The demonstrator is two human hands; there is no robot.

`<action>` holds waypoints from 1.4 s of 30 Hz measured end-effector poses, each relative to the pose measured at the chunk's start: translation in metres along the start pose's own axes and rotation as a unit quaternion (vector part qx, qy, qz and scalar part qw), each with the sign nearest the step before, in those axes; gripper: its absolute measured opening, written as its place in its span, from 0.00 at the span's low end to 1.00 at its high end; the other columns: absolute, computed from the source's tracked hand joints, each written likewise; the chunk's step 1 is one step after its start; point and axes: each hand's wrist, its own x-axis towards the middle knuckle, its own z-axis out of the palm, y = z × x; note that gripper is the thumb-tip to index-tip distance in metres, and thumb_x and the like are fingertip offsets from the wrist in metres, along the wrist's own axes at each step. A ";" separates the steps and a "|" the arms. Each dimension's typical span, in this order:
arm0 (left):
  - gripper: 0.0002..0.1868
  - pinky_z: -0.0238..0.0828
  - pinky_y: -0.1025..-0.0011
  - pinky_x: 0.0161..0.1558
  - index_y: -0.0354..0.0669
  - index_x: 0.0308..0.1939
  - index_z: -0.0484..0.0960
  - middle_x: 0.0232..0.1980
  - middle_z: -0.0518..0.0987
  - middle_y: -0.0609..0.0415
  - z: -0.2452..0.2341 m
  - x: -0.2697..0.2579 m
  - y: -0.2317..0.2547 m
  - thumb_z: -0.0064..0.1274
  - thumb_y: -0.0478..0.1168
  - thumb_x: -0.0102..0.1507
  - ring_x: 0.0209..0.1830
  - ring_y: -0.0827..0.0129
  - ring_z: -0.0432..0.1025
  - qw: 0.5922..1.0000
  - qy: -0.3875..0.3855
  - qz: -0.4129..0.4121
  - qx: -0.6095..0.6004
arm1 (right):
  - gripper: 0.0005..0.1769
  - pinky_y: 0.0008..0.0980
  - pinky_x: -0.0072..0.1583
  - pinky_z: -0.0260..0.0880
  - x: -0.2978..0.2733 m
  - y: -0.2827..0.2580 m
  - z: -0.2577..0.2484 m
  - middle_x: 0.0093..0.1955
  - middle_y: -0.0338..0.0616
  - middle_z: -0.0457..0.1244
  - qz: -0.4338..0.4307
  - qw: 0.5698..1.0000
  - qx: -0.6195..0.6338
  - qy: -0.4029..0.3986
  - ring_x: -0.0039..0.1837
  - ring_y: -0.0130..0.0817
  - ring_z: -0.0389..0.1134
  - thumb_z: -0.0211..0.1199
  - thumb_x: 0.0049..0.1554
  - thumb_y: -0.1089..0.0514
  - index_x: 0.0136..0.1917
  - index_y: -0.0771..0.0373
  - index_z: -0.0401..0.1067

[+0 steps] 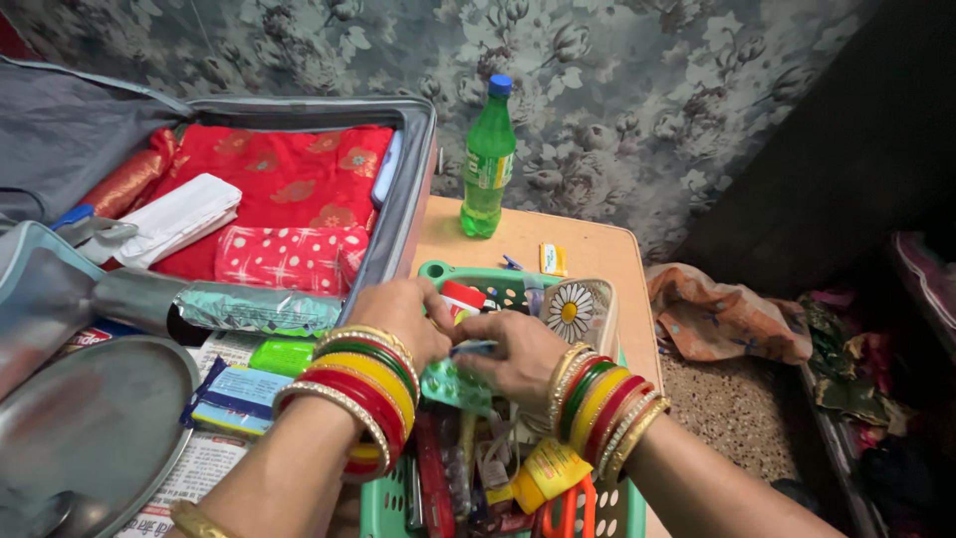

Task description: The person packs a suitcase with various items including a coconut soap packet, a toiletry bag, a red cloth, a metal plate, a newspaper, and several small toiletries. They arrange the items inside the suitcase and a green basket on a table.

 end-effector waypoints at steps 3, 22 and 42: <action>0.11 0.79 0.67 0.44 0.45 0.37 0.85 0.35 0.88 0.47 -0.013 -0.006 0.005 0.67 0.37 0.51 0.38 0.63 0.84 0.998 0.037 0.003 -0.051 | 0.13 0.34 0.60 0.70 0.010 0.012 0.005 0.51 0.44 0.73 0.014 1.000 0.015 0.010 0.56 0.35 0.74 0.63 0.59 0.54 0.55 0.62 0.76; 0.14 0.73 0.55 0.52 0.58 0.53 0.82 0.46 0.84 0.44 0.066 -0.039 -0.043 0.54 0.44 0.64 0.50 0.49 0.79 0.990 0.036 -0.074 -0.114 | 0.16 0.41 0.57 0.75 -0.011 -0.023 0.052 0.49 0.50 0.73 0.119 0.979 -0.159 -0.040 0.53 0.44 0.75 0.68 0.50 0.56 0.53 0.54 0.79; 0.14 0.72 0.55 0.52 0.62 0.54 0.80 0.49 0.85 0.48 0.080 -0.039 -0.056 0.53 0.44 0.64 0.52 0.51 0.78 0.981 0.092 -0.070 -0.157 | 0.23 0.41 0.52 0.75 -0.015 -0.033 0.042 0.45 0.50 0.72 0.180 0.976 -0.104 0.070 0.47 0.46 0.75 0.71 0.49 0.48 0.54 0.60 0.74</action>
